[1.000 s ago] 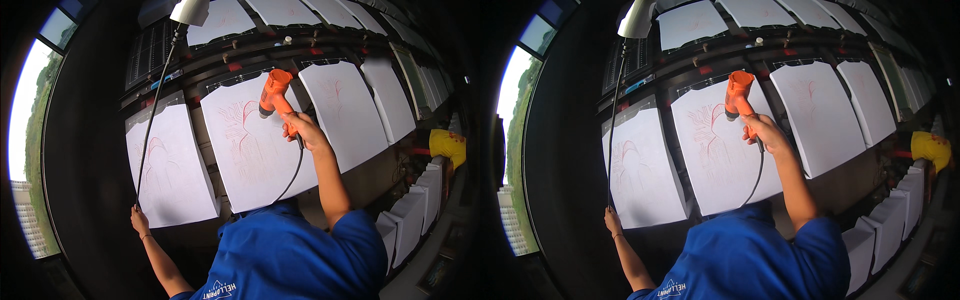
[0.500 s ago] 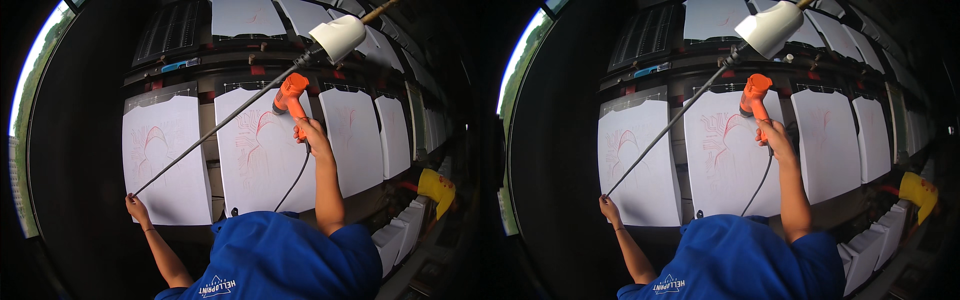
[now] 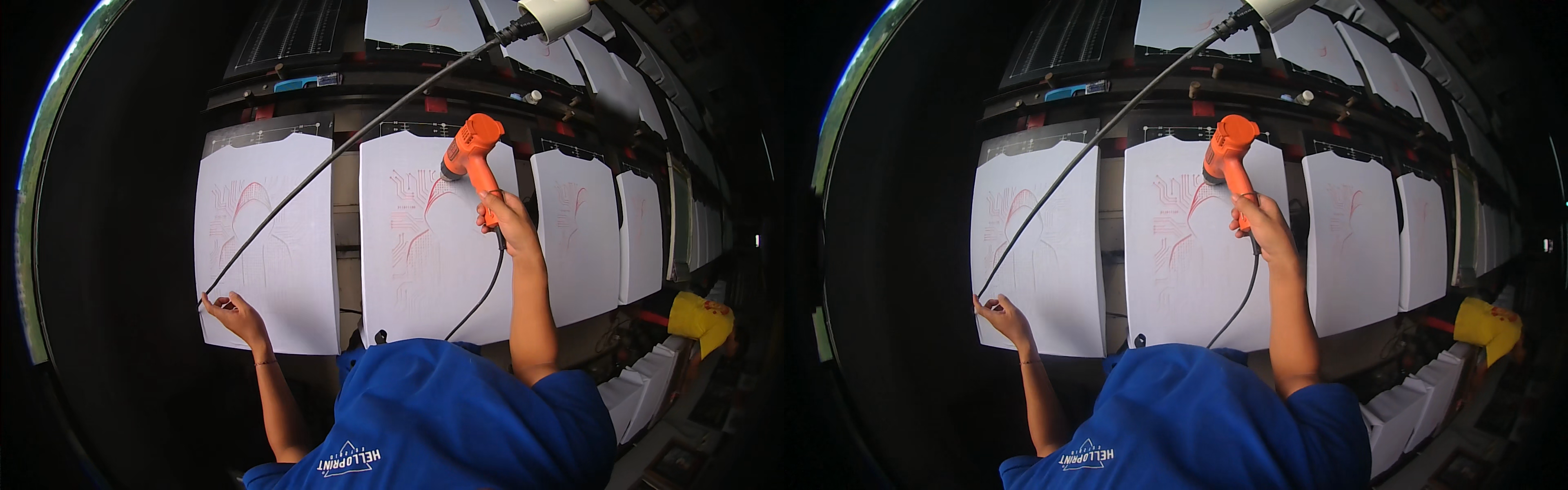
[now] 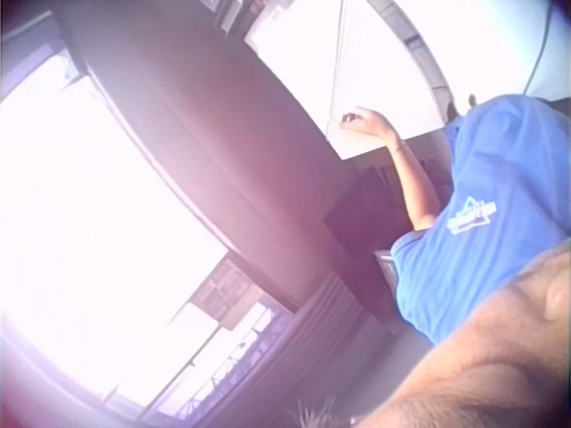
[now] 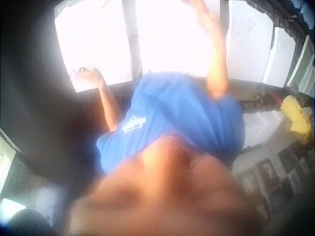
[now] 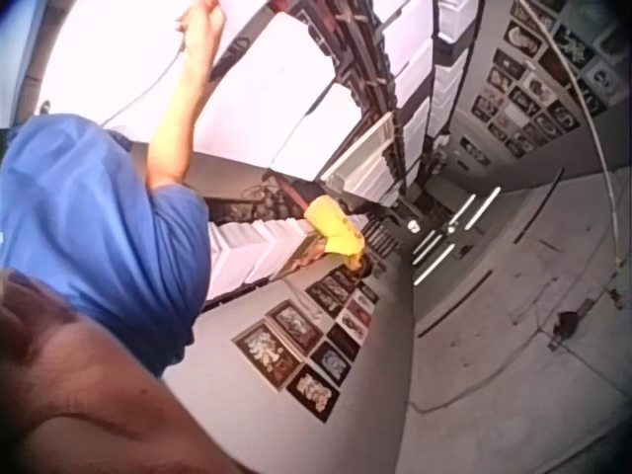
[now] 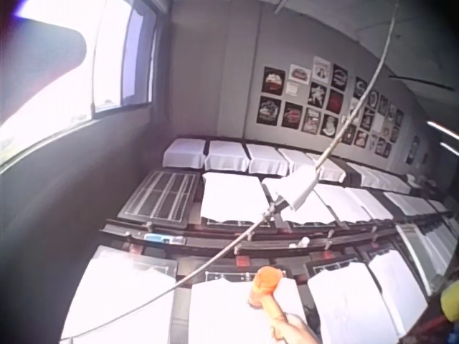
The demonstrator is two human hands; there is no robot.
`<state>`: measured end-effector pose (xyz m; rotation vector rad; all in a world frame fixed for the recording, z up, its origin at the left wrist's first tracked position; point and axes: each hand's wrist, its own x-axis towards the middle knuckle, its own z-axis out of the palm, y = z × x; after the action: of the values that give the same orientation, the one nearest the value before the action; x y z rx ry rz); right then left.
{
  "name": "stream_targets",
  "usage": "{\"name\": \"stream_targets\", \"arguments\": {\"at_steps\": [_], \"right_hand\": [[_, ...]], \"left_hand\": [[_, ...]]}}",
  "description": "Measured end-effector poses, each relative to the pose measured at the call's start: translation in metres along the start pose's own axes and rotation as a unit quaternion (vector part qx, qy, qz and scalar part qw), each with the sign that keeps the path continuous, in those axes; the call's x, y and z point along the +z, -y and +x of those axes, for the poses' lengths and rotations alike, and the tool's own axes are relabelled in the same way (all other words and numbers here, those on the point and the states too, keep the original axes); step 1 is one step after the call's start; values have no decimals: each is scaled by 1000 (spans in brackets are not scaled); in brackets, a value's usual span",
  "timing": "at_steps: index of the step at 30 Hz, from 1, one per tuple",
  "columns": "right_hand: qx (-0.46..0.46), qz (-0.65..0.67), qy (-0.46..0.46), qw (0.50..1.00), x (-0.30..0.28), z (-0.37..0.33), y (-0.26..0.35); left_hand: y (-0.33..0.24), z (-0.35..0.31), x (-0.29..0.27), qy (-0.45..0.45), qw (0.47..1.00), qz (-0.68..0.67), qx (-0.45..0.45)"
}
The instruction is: The person uses an orange heat gun to apply heat to a white t-shirt with a red design, which is laid flat on a workbench. They move the heat gun systematically across the surface of the shirt while occasionally using their left hand to hold the garment or adjust the power cord.
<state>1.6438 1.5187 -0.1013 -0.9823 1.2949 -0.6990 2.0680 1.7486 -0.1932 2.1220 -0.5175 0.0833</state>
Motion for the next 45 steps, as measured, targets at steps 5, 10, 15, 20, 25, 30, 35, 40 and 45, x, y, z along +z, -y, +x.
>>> {"name": "stream_targets", "arguments": {"at_steps": [5, 10, 15, 20, 25, 30, 35, 40, 45], "right_hand": [[34, -45, -1, 998, -2, -18, 8], [40, -21, 29, 999, -7, -21, 5], [-1, -48, 25, 999, 7, 0, -8], [48, -69, 75, 994, 8, -11, 7], [16, -49, 52, 997, 21, 0, 0], [-14, -47, 53, 997, 34, 14, -4], [-9, -29, 64, 997, 44, 19, 5], [26, -76, 79, 994, 41, 0, 11], [68, -104, 90, 988, 37, -33, 12]], "left_hand": [[-116, -71, 15, 330, 913, -239, 22], [-235, -119, 0, 621, 606, -438, 234], [-336, -173, -42, 592, 266, -672, 355], [-381, -202, -76, 477, 217, -758, 389], [-396, -216, -90, 429, 223, -778, 402], [-403, -215, -88, 411, 231, -782, 406], [-414, -227, -90, 401, 241, -791, 394], [-414, -226, -87, 394, 252, -793, 390], [-412, -227, -85, 387, 258, -797, 386]]}}
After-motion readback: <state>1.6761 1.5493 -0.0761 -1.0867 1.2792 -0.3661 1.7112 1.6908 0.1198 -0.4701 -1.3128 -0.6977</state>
